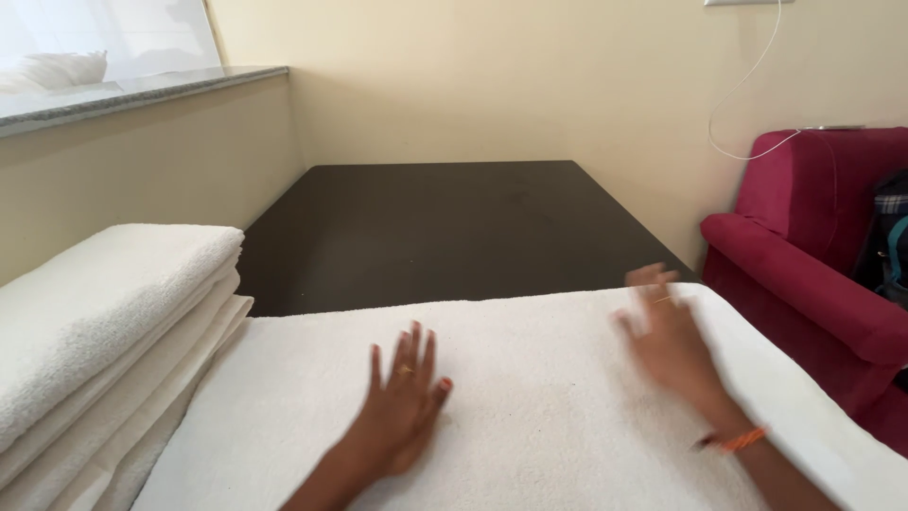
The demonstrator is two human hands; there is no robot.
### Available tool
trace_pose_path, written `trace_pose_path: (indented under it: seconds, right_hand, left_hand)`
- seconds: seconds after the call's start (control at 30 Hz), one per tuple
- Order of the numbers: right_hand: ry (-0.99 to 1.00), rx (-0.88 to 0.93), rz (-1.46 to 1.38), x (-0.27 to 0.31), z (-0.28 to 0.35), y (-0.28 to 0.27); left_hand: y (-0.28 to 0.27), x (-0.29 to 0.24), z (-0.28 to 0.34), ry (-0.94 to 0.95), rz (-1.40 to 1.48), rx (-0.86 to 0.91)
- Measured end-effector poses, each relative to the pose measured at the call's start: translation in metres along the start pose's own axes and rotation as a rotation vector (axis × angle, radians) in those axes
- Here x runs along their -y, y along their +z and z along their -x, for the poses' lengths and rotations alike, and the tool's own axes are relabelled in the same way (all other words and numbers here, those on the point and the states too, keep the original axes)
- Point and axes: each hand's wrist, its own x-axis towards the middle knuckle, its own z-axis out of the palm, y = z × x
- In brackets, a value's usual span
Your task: The person folds a white towel on a dark table. They smooth the towel, fold it in half lengthwise, then fold it again into a smaller rectangle, and finally fold it once more to create a compact stack.
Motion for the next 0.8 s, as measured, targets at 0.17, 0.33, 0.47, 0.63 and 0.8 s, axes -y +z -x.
trace_pose_path:
  seconds: [0.17, 0.33, 0.47, 0.63, 0.8]
  right_hand:
    - [-0.286, 0.302, -0.156, 0.159, 0.104, -0.014]
    - [-0.445, 0.575, -0.174, 0.196, 0.128, -0.033]
    - [-0.339, 0.654, -0.163, 0.182, 0.12, -0.051]
    - [-0.217, 0.695, -0.16, 0.156, 0.115, -0.064]
    - [0.007, 0.738, -0.05, 0.128, 0.104, -0.072]
  left_hand:
    - [0.004, -0.011, 0.008, 0.067, 0.202, 0.082]
    - [0.01, -0.005, 0.008, 0.041, 0.092, 0.055]
    - [0.002, -0.009, 0.01, 0.027, 0.093, 0.092]
    - [-0.003, -0.009, 0.016, 0.034, 0.104, 0.09]
    - [-0.005, -0.011, 0.016, 0.023, 0.082, 0.112]
